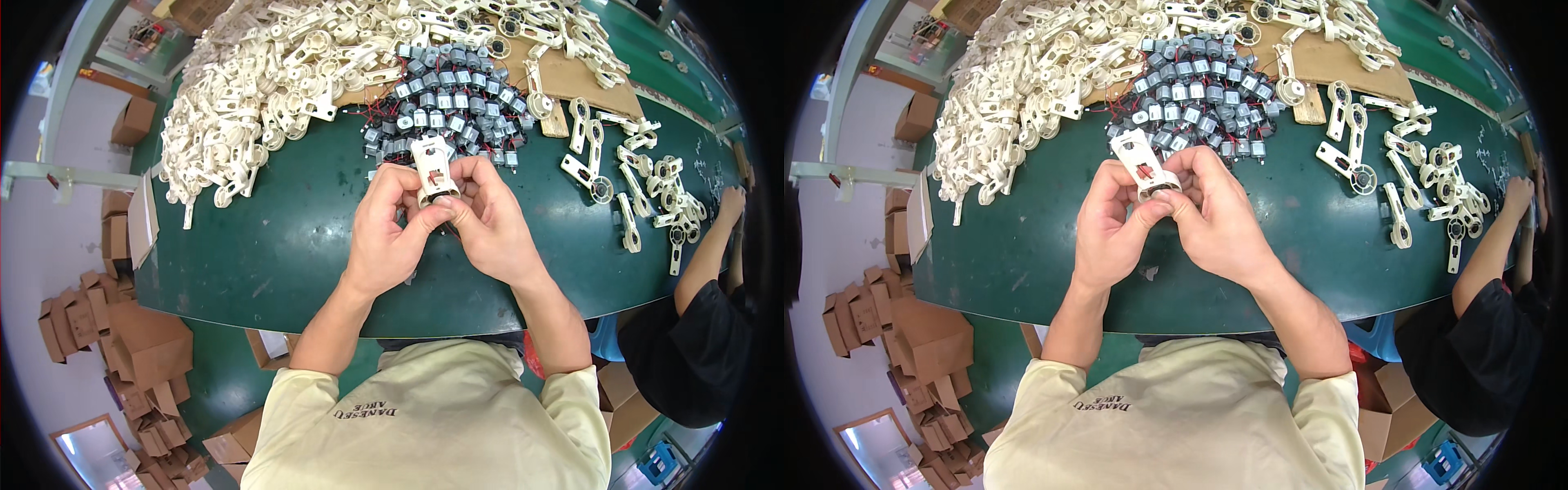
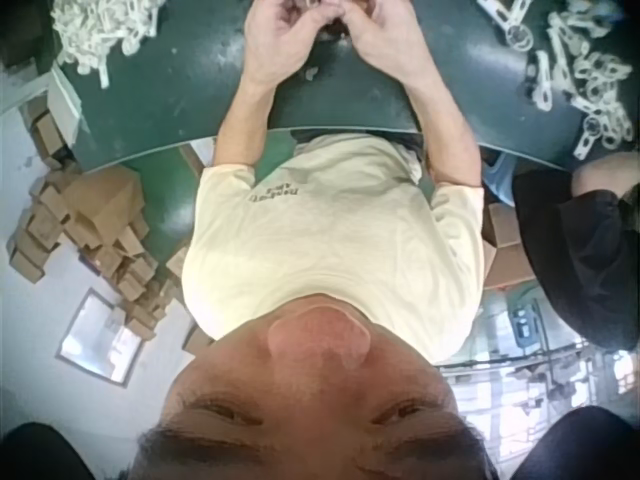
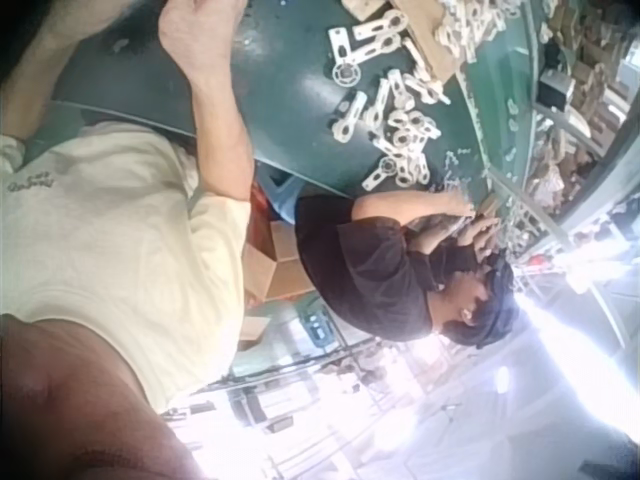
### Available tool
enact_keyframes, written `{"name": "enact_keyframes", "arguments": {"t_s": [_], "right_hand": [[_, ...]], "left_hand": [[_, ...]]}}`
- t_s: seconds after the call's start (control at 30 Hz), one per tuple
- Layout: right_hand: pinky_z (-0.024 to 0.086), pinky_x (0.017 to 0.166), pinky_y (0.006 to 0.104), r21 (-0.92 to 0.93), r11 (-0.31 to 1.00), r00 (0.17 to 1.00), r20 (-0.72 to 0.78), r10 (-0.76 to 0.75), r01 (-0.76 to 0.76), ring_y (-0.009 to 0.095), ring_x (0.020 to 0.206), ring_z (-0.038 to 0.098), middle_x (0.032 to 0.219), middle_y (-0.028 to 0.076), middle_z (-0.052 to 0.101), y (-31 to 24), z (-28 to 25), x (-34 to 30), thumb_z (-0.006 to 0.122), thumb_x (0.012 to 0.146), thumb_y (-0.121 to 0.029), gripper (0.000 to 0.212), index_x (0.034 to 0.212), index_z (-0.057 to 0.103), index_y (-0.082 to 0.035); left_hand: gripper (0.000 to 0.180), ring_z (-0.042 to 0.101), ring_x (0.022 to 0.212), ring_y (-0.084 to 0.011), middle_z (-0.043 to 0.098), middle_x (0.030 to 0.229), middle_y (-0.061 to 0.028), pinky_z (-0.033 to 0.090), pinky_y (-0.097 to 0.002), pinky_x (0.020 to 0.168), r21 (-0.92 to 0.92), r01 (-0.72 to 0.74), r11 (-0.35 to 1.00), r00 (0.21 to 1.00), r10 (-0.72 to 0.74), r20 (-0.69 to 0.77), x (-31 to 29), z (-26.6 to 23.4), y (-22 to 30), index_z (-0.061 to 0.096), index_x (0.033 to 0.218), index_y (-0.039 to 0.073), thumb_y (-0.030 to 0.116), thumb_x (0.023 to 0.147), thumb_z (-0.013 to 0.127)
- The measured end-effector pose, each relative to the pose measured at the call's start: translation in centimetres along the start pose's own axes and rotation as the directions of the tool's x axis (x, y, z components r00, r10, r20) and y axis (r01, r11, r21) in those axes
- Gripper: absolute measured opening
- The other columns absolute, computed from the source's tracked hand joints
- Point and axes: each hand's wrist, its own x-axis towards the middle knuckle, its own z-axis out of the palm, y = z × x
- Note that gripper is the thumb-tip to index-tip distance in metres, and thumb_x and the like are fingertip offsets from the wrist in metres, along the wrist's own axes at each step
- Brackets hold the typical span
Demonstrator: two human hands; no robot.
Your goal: Assemble small electronic motor components by inserting magnets and coils into plastic housings.
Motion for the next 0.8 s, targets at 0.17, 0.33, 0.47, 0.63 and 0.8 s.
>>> {"name": "enact_keyframes", "arguments": {"t_s": [0.17,0.33,0.47,0.63,0.8], "right_hand": [[0.049,0.071,0.0249,-0.063,0.993,0.994,-0.039,0.101,-0.104,0.01,0.084,0.059,0.096,0.006,0.061,-0.5,-2.5,1.1,0.059,0.093,-0.002,0.021,0.112,0.052,0.0],[0.048,0.073,0.0252,-0.556,0.81,0.81,-0.555,-0.192,-0.188,0.011,0.08,0.057,0.094,0.005,0.063,-3.3,-12.0,0.8,0.064,0.092,-0.016,0.026,0.112,0.059,0.001],[0.049,0.084,0.0372,-0.829,0.423,0.589,-0.558,-0.585,-0.366,0.026,0.094,0.061,0.108,0.018,0.061,-2.2,-16.1,0.8,0.066,0.09,-0.022,0.037,0.117,0.059,0.002],[0.051,0.073,0.0356,-0.745,0.647,0.743,-0.523,-0.418,-0.161,0.026,0.078,0.065,0.088,0.015,0.067,-2.5,-11.9,1.4,0.063,0.09,-0.014,0.017,0.1,0.066,-0.001],[0.05,0.076,0.0436,-0.833,0.448,0.907,-0.408,-0.103,-0.324,0.036,0.082,0.065,0.088,0.018,0.067,-1.8,-8.5,1.4,0.067,0.087,-0.024,0.023,0.092,0.069,-0.002]], "left_hand": [[0.029,0.055,0.072,-0.0097,0.055,0.092,-0.0028,0.046,-0.0251,0.063,-0.028,0.079,0.997,0.989,-0.074,0.129,1.6,-0.3,0.2,0.061,0.111,0.002,0.009,0.085,0.072],[0.029,0.059,0.077,-0.0151,0.061,0.098,-0.0095,0.049,-0.0284,0.072,0.486,0.264,0.833,0.945,-0.121,-0.305,7.7,-6.5,0.1,0.063,0.114,0.006,0.015,0.087,0.068],[0.036,0.06,0.096,-0.0368,0.053,0.111,-0.0201,0.05,-0.0427,0.084,0.912,0.248,0.327,0.963,0.022,-0.27,9.0,-10.5,-2.1,0.059,0.121,0.012,0.013,0.086,0.066],[0.026,0.058,0.096,-0.0377,0.052,0.109,-0.02,0.049,-0.0426,0.081,0.909,0.215,0.358,0.961,0.086,-0.261,8.4,-9.8,-2.0,0.065,0.11,0.01,0.015,0.085,0.069],[0.017,0.061,0.079,-0.0277,0.058,0.094,-0.0142,0.049,-0.0376,0.072,0.816,0.252,0.52,0.962,-0.042,-0.271,5.7,-8.3,0.6,0.069,0.097,0.003,0.017,0.086,0.068]]}}
